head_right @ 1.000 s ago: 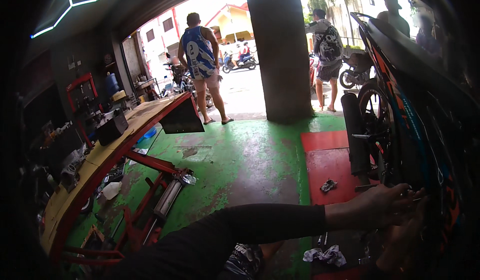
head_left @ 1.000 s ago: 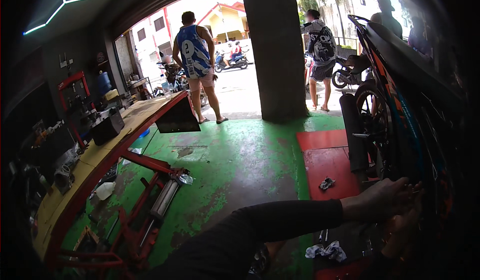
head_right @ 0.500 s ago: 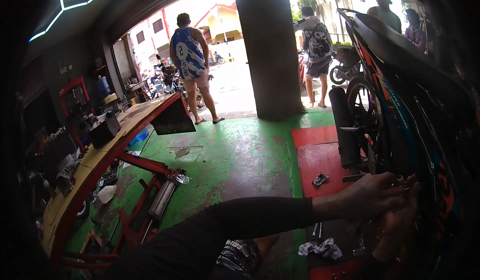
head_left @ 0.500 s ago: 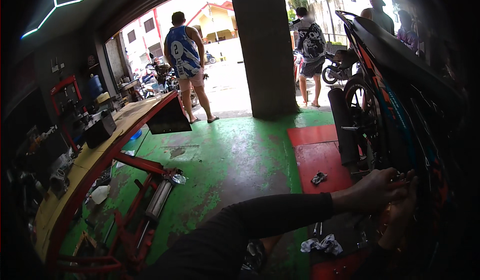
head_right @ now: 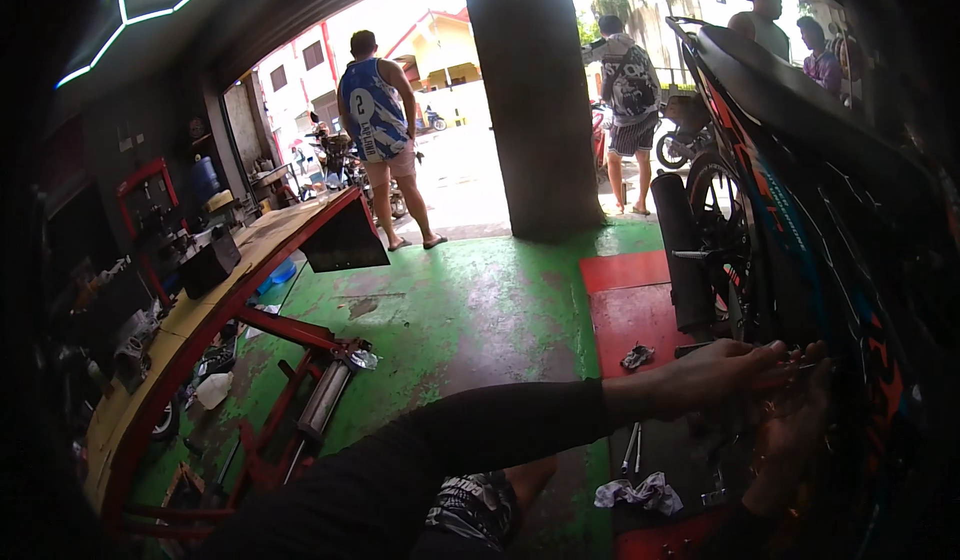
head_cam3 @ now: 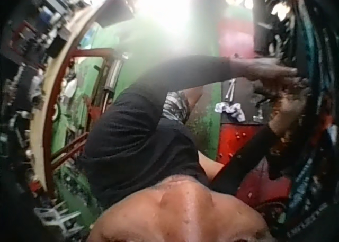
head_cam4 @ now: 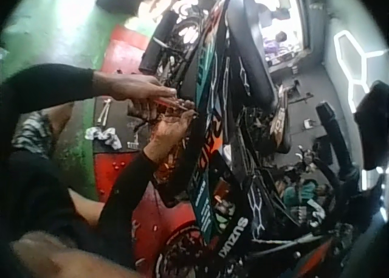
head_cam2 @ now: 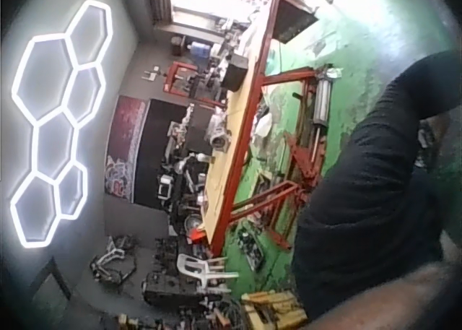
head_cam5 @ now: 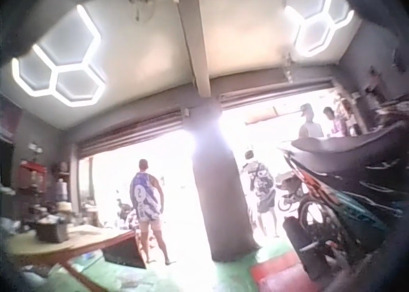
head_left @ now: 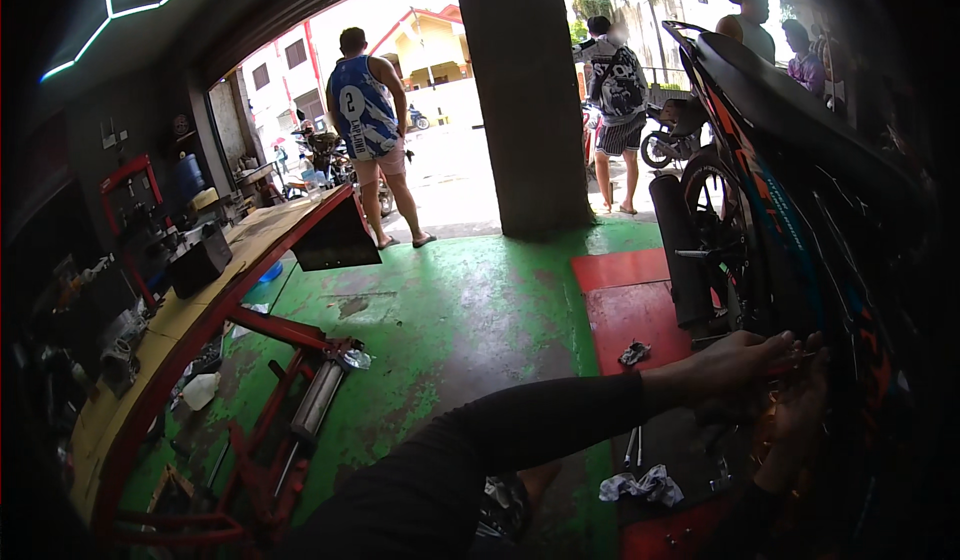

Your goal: The person sits on the floor of a workshop and uses a T-handle wrench to tighten bolts on the side of a Suzuki motorcycle. The person then uses a screwdriver to secure the motorcycle seat and wipes the seat with a cloth.

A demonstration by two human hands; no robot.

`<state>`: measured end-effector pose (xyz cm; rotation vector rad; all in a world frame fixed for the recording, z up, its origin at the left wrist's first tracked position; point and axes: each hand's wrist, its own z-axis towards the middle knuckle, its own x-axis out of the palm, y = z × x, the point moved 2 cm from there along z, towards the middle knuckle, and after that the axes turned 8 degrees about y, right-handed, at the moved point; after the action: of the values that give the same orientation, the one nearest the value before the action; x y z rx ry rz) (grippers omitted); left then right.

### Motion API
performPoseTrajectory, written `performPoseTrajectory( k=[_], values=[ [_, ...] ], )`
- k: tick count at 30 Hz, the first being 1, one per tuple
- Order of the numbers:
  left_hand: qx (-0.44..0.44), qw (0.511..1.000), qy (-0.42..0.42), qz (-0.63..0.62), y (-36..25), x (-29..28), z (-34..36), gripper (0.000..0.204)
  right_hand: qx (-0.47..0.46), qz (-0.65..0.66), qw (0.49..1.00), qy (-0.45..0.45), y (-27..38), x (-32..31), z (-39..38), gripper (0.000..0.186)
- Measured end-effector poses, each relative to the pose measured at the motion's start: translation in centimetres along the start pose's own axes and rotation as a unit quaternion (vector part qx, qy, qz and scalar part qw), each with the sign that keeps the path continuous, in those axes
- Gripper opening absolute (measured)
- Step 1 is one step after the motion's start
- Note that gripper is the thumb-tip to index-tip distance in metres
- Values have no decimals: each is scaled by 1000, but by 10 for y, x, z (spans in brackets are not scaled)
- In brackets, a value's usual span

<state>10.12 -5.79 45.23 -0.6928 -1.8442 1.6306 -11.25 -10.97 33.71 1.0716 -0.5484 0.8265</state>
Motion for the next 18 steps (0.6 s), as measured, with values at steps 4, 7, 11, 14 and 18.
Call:
performPoseTrajectory(
  k=[4, 7, 11, 14, 18],
  values=[
    [116, 967, -1, 227, 0, 0, -10, 51, 17, 10, 1000, 4, -13, -1, 0, 41],
    [316, 685, -142, 641, 27, -2, 3, 49, 32, 10, 999, -36, -12, 27, -11, 42],
    [412, 697, -145, 569, 28, 10, 19, 46, -6, 24, 999, -43, 9, 17, -3, 32],
    [-40, 999, 30, -19, 9, -4, 1, 56, -34, 55, 997, -34, -3, 21, -2, 27],
    [144, 934, -97, 313, 16, -6, 3, 38, -29, 19, 999, -29, -12, 42, -4, 32]
  ],
)
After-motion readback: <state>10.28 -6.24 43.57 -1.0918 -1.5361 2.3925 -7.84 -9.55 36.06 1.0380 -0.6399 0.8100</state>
